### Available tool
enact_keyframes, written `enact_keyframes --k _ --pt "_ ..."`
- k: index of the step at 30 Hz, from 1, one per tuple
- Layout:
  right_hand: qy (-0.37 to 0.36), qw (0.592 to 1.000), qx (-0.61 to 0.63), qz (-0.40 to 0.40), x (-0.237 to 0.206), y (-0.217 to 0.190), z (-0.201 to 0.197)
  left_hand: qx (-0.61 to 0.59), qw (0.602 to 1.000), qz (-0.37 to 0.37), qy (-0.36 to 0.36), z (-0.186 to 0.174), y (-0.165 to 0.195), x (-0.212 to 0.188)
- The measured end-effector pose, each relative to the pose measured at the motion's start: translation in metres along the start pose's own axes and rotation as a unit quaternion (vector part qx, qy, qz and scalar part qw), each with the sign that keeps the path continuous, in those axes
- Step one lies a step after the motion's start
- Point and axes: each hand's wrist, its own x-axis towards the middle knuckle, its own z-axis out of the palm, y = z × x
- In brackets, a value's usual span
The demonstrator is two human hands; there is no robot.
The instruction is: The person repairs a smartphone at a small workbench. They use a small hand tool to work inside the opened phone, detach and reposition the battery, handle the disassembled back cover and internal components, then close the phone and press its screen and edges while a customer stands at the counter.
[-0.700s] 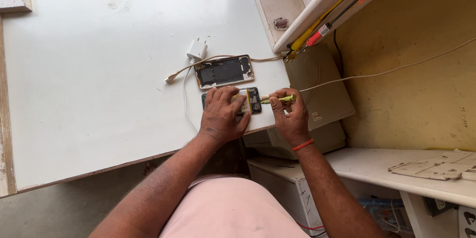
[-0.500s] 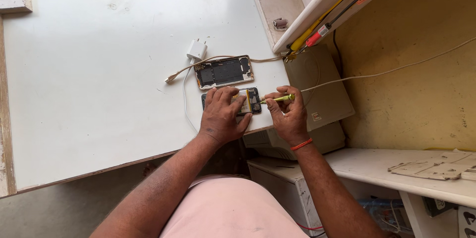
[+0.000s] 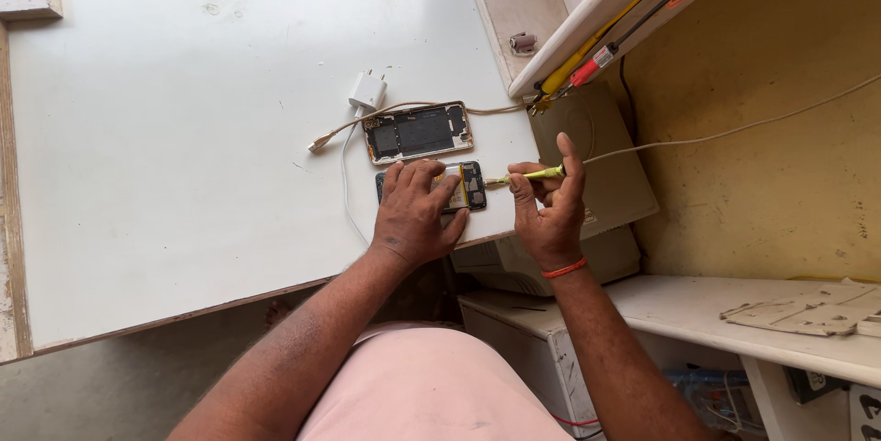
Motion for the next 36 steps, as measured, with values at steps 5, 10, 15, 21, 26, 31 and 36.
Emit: enact_keyframes --k 5,10,15,21,26,31,36 --pt "-0.031 0.998 -0.051 -0.037 -0.008 0.007 0.002 0.035 0.999 -0.002 -0.013 0.017 -0.004 -0.003" --pt "-0.043 0.995 -0.066 -0.060 -0.019 0.028 0.006 0.044 0.999 -0.008 -0.015 0.036 -0.007 -0.003" --pt "-0.065 0.991 -0.087 -0.081 -0.025 0.038 0.005 0.030 0.999 -0.008 -0.007 0.046 -0.007 -0.002" --pt "-0.072 0.991 -0.081 -0.081 0.026 -0.039 0.008 0.024 1.000 -0.004 0.001 -0.047 -0.003 0.034" --pt "-0.071 0.993 -0.064 -0.066 0.041 -0.065 0.011 0.030 1.000 -0.004 0.007 -0.067 0.000 0.043" --pt "-0.068 0.995 -0.059 -0.041 0.041 -0.056 0.013 0.034 0.999 -0.002 0.010 -0.064 -0.005 0.042" --pt "-0.072 0.995 -0.059 -0.041 0.043 -0.061 0.015 0.029 1.000 -0.005 0.006 -0.069 -0.005 0.043"
